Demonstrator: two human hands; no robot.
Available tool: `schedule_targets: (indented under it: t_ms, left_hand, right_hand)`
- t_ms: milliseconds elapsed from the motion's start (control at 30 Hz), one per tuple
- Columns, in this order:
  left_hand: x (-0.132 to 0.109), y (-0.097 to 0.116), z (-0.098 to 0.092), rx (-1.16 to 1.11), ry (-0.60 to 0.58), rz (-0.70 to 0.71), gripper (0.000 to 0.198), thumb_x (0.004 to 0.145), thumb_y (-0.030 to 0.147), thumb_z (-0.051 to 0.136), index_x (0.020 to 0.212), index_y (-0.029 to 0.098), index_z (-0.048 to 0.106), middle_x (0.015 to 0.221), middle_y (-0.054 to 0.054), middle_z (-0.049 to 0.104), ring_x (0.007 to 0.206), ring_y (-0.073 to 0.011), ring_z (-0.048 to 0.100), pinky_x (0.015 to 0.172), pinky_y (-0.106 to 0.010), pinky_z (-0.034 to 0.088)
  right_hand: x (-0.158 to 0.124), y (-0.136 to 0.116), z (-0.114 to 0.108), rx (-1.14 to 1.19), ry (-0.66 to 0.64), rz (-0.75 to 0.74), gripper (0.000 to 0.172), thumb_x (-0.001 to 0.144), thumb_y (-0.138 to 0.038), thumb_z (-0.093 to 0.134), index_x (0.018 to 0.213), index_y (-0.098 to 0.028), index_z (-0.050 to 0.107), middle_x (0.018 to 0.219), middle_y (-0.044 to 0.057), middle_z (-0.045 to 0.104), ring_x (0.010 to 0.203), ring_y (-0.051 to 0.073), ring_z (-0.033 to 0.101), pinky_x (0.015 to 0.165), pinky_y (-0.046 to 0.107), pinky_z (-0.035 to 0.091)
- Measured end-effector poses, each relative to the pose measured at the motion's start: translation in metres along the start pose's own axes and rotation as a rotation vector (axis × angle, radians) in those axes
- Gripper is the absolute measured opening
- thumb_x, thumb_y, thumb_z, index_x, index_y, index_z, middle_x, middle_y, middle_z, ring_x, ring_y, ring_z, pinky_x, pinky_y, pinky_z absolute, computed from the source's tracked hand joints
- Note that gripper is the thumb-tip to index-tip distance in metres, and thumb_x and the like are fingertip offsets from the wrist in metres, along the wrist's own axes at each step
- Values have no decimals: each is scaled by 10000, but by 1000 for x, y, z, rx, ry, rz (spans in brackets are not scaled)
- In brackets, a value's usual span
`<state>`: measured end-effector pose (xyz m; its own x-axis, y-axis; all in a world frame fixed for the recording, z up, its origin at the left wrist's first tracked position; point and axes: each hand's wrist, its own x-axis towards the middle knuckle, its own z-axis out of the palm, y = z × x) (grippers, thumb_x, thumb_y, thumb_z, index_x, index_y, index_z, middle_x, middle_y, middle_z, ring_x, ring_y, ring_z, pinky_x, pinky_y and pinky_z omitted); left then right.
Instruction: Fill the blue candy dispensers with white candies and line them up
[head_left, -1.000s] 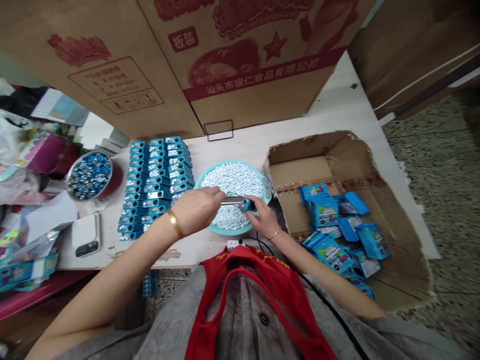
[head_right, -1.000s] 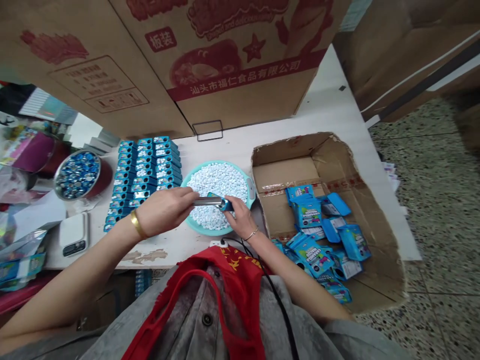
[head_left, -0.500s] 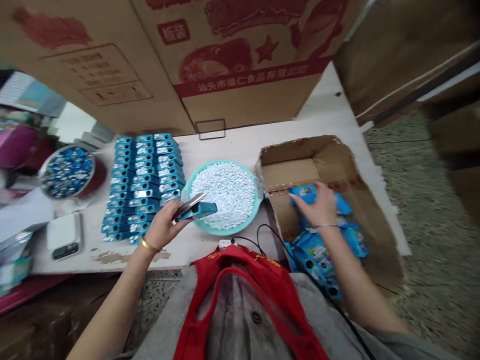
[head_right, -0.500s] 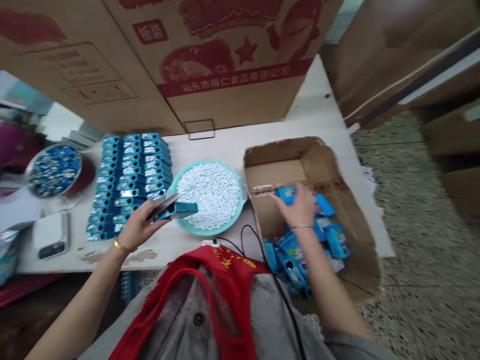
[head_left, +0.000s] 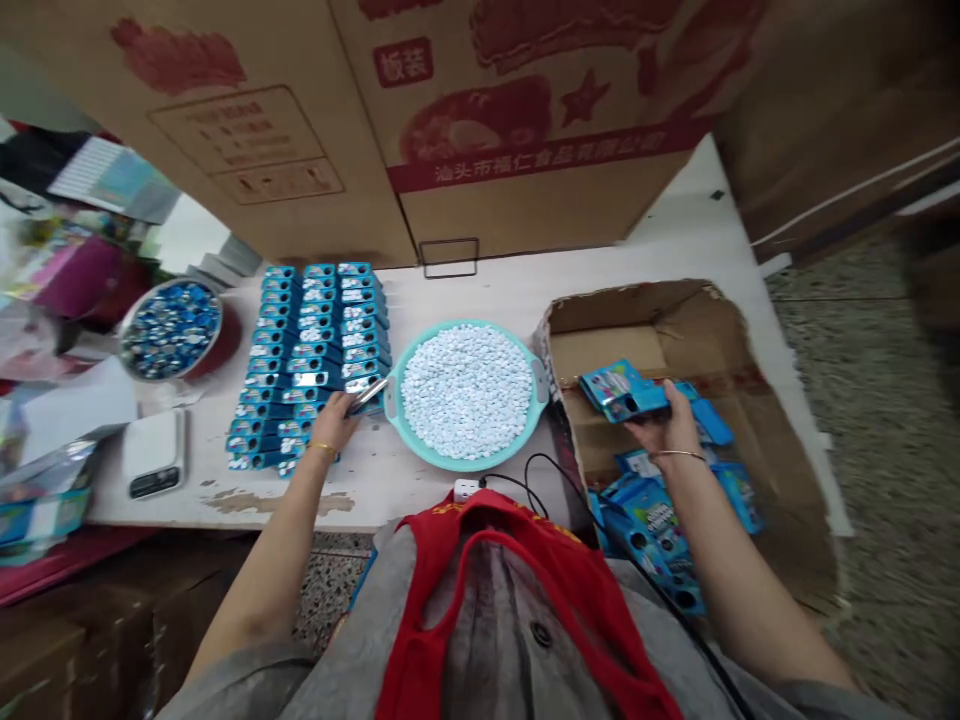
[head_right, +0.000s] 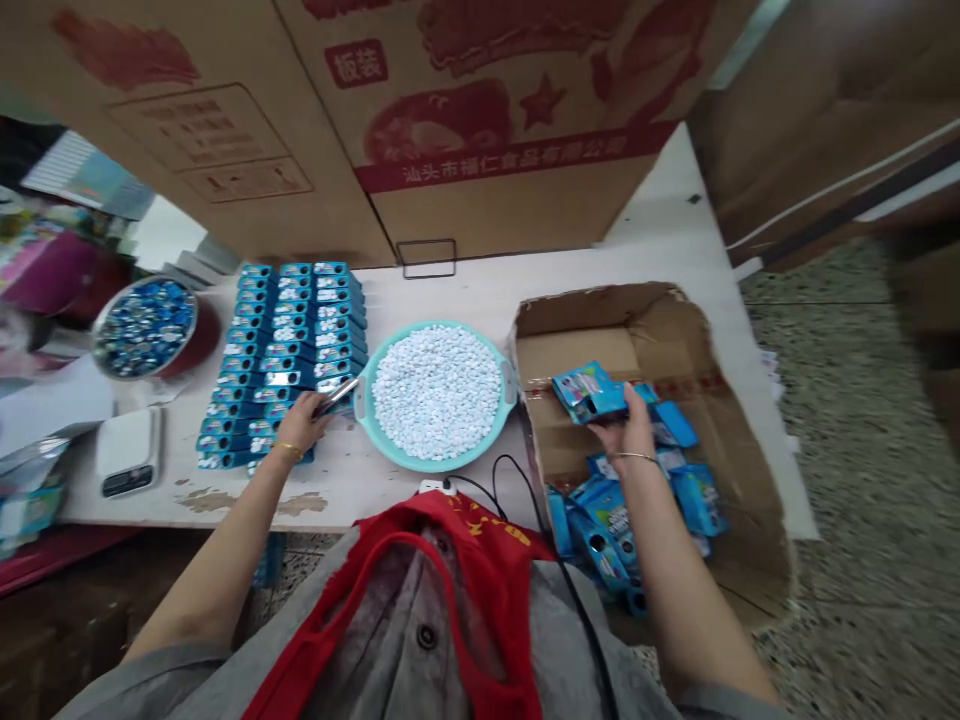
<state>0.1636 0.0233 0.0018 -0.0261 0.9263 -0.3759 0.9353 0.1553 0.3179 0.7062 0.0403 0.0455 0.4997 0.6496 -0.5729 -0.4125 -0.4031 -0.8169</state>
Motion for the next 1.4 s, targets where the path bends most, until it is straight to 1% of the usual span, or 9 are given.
schedule_targets:
  t_ms: [133, 200, 367, 500, 700, 833, 1000, 1200, 1400]
  left_hand:
    - [-4, 10, -2, -24, 183, -56, 532, 812, 413, 563, 1245, 131, 435, 1272, -185, 458, 1106, -313, 527, 881, -401, 466]
    - [-17, 21, -9, -79, 191, 17, 466, 860, 423, 495, 1220, 131, 449, 1200, -169, 522, 1083, -289, 546, 892, -394, 469]
    - [-47, 76, -15, -15, -199, 269, 227, 907, 296, 432, 1070, 195, 554, 1058, -94, 631, 994, -238, 603, 873, -355, 476]
    - [-42, 129, 16, 168, -371, 181, 167, 885, 169, 440, 984, 151, 573, 1039, -146, 626, 963, -271, 618, 806, -373, 478]
    - [-3, 191, 72, -26, -254, 127, 205, 902, 137, 401, 1061, 137, 530, 1139, -171, 585, 1054, -266, 584, 868, -373, 464]
    - [9, 201, 83, -86, -215, 119, 265, 891, 104, 381, 1118, 134, 514, 1182, -170, 573, 1125, -258, 555, 939, -369, 446]
    - [6, 186, 76, -161, -199, 130, 279, 906, 217, 458, 1175, 165, 513, 1215, -140, 578, 1126, -261, 564, 965, -377, 450]
    - [12, 198, 91, -229, -131, 99, 298, 877, 150, 454, 1166, 153, 526, 1186, -170, 591, 1132, -282, 560, 978, -419, 453]
    - [11, 176, 64, -292, -123, 207, 276, 897, 278, 511, 1154, 180, 532, 1201, -125, 604, 1116, -238, 566, 983, -380, 450]
  right_hand:
    - [-38, -21, 32, 178, -168, 84, 459, 717, -636, 622, 929, -230, 589, 863, 11, 690, 789, 192, 676, 648, 365, 589]
    - [-60, -23, 47, 138, -330, 82, 543, 743, -702, 560, 1009, -231, 607, 943, 39, 702, 881, 227, 683, 702, 414, 593]
    - [-93, -10, 74, 64, -553, 144, 635, 788, -741, 456, 1130, -225, 597, 1117, 84, 682, 1039, 281, 653, 830, 504, 566]
    - [-107, 11, 76, -8, -644, 175, 547, 815, -673, 485, 1185, -276, 552, 1120, 60, 672, 986, 257, 665, 800, 488, 575]
    - [-140, 29, 60, -181, -922, 218, 659, 722, -759, 536, 1133, -245, 549, 1098, 102, 646, 969, 260, 653, 825, 442, 547]
    - [-143, 31, 45, -419, -1096, 201, 550, 611, -607, 769, 959, -213, 605, 1071, 71, 645, 993, 243, 618, 878, 393, 499]
    - [-121, 32, 29, -582, -1010, 241, 466, 582, -425, 845, 961, -214, 673, 935, 11, 692, 838, 191, 638, 789, 329, 519]
    - [-107, 36, 53, -212, -731, 270, 431, 685, -405, 783, 1058, -243, 641, 997, 14, 728, 877, 191, 685, 822, 367, 558]
    - [-102, 57, 67, -271, -658, -22, 493, 731, -418, 747, 1158, -250, 566, 1188, 41, 668, 1078, 203, 628, 1014, 420, 479]
